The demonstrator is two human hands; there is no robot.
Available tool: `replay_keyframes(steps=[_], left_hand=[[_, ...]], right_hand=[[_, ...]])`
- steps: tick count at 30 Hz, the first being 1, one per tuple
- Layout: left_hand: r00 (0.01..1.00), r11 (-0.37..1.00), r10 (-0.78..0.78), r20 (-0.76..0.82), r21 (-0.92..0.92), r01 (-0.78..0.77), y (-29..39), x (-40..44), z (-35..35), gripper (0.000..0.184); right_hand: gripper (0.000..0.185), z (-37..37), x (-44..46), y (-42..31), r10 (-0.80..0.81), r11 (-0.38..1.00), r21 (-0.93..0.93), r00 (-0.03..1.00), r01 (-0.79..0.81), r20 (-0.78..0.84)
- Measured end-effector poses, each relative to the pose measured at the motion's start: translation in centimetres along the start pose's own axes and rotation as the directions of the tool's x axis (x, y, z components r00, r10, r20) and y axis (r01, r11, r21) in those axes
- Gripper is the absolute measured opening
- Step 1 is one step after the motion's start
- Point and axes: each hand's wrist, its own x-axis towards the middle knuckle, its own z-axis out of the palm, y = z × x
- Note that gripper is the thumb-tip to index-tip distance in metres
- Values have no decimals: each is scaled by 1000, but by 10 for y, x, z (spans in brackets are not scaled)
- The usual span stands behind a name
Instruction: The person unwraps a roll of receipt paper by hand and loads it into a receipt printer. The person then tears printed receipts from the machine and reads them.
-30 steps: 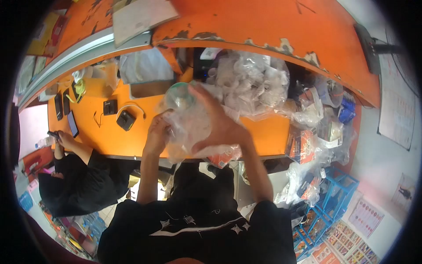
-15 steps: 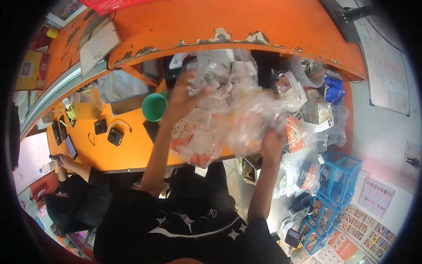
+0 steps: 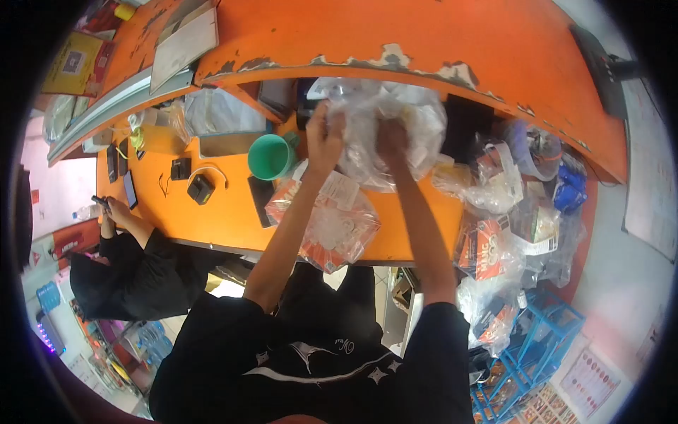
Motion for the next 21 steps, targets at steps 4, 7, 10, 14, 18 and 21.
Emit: replay_keyframes(steps=[4, 7, 10, 14, 18, 21], left_hand=[[982, 709, -169, 86, 702, 61, -17, -34, -13, 39], [934, 614, -284, 217, 789, 3, -66, -62, 9, 48], [775, 800, -423, 470, 595, 75, -64, -69, 52, 49], [883, 779, -366, 294, 616, 118, -30, -62, 75, 49], [935, 808, -296, 193, 572, 138, -8, -61, 58, 47], [926, 843, -253, 279, 534, 69, 7, -70, 38, 42]], right_hand=[[41, 1, 1, 97, -121, 882, -436, 979, 182, 165], [41, -8, -6, 125, -160, 832, -486, 954, 268, 252], [48, -38, -20, 146, -299, 949, 6, 899, 314, 321], [50, -181, -90, 49, -133, 991, 4, 959, 137, 249], [33, -194, -66, -27, -163, 971, 171, 986, 168, -45], [33, -147, 13, -25, -387, 915, 116, 922, 386, -17]])
